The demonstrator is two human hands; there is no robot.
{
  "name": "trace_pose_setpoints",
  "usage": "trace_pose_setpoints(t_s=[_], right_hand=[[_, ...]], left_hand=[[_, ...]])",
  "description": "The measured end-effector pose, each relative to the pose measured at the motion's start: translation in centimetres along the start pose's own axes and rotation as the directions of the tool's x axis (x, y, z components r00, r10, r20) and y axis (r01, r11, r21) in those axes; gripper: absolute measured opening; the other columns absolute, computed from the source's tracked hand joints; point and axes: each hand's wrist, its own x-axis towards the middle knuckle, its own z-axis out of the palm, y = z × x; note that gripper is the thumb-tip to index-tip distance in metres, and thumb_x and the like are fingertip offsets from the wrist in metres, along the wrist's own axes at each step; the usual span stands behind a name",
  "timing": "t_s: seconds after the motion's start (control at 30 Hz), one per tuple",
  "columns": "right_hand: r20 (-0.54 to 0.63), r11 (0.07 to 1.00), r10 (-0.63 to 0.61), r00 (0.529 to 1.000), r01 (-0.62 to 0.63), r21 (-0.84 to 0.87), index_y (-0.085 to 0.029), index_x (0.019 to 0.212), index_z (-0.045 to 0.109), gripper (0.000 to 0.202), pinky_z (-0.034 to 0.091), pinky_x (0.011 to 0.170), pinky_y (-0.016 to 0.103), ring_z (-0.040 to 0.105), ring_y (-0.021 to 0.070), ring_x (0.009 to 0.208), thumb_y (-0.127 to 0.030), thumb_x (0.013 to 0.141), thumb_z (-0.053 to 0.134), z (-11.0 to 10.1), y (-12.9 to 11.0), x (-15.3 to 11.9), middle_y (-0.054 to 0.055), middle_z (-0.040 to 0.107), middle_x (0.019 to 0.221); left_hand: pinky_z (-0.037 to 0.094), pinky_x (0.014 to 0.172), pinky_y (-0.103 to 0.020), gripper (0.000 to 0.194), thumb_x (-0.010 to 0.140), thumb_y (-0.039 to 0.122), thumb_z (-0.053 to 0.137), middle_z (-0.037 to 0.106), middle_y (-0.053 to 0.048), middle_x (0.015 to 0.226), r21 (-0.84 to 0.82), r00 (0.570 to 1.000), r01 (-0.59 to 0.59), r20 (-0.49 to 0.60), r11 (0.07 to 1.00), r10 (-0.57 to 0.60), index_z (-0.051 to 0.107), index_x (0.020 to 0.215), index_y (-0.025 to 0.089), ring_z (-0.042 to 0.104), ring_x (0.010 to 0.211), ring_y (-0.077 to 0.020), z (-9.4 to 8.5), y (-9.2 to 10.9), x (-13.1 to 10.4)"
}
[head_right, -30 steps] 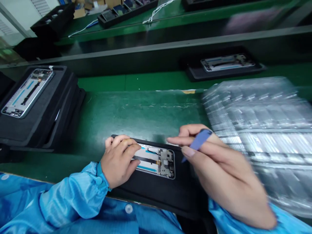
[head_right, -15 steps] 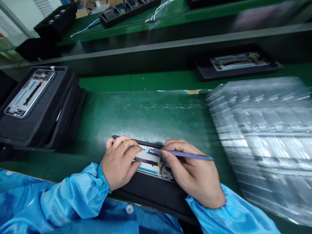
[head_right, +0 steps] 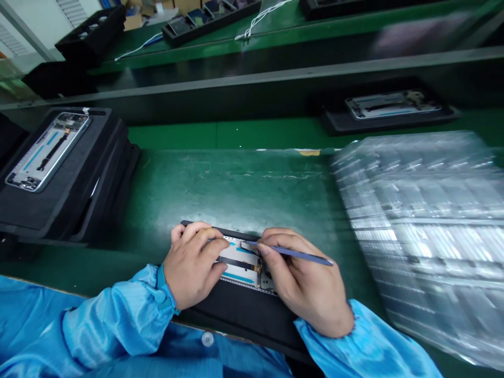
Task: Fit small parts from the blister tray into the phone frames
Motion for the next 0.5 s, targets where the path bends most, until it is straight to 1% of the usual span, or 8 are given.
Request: trace_pose_setpoints(t_s=[0.1,0.23,0.4,0.5], right_hand=[[-0.002,1.0,-0.012,1.0,0.012,0.021,-0.027,0.101,0.07,0.004,0.062,0.082,0.036,0.076,0.0221,0.089,-0.024,0.099,0.067,-0.06,-0.28,0.01,0.004,0.076,0.097],[-0.071,0.995,0.011,0.997,-0.004,0.103,-0.027,0.102,0.067,0.005,0.061,0.078,0.035,0.075,0.021,0.086,-0.023,0.1,0.064,-0.45,-0.73,0.02,0.005,0.074,0.097],[0.006,0.995,-0.075,0.997,0.074,0.074,-0.025,0.101,0.068,0.007,0.061,0.081,0.031,0.076,0.0187,0.091,-0.019,0.1,0.065,-0.26,-0.67,0.33,0.004,0.075,0.098],[0.003,0.997,-0.064,0.998,0.064,0.05,-0.024,0.099,0.068,0.004,0.062,0.082,0.033,0.076,0.02,0.092,-0.02,0.1,0.065,0.01,-0.48,0.54,0.006,0.075,0.098]], left_hand=[[0.035,0.104,-0.059,0.032,0.099,0.027,0.067,0.071,-0.008,0.136,-0.006,1.0,0.006,-0.012,1.0,-0.006,0.062,0.131,0.026,0.054,0.134,-0.0326,0.04,0.0,-0.03],[0.035,0.104,-0.059,0.033,0.099,0.027,0.067,0.072,-0.008,0.135,-0.017,1.0,-0.003,-0.023,1.0,0.003,0.062,0.132,0.025,0.054,0.134,-0.0328,0.1,-0.08,-0.11],[0.034,0.103,-0.06,0.035,0.097,0.026,0.068,0.072,-0.008,0.135,-0.003,1.0,-0.002,-0.029,1.0,0.002,0.061,0.131,0.025,0.054,0.134,-0.0339,0.19,-0.06,-0.09],[0.034,0.103,-0.06,0.035,0.097,0.025,0.068,0.072,-0.008,0.135,-0.004,1.0,-0.002,-0.023,1.0,0.002,0.061,0.131,0.026,0.054,0.135,-0.0339,0.15,-0.01,0.0]])
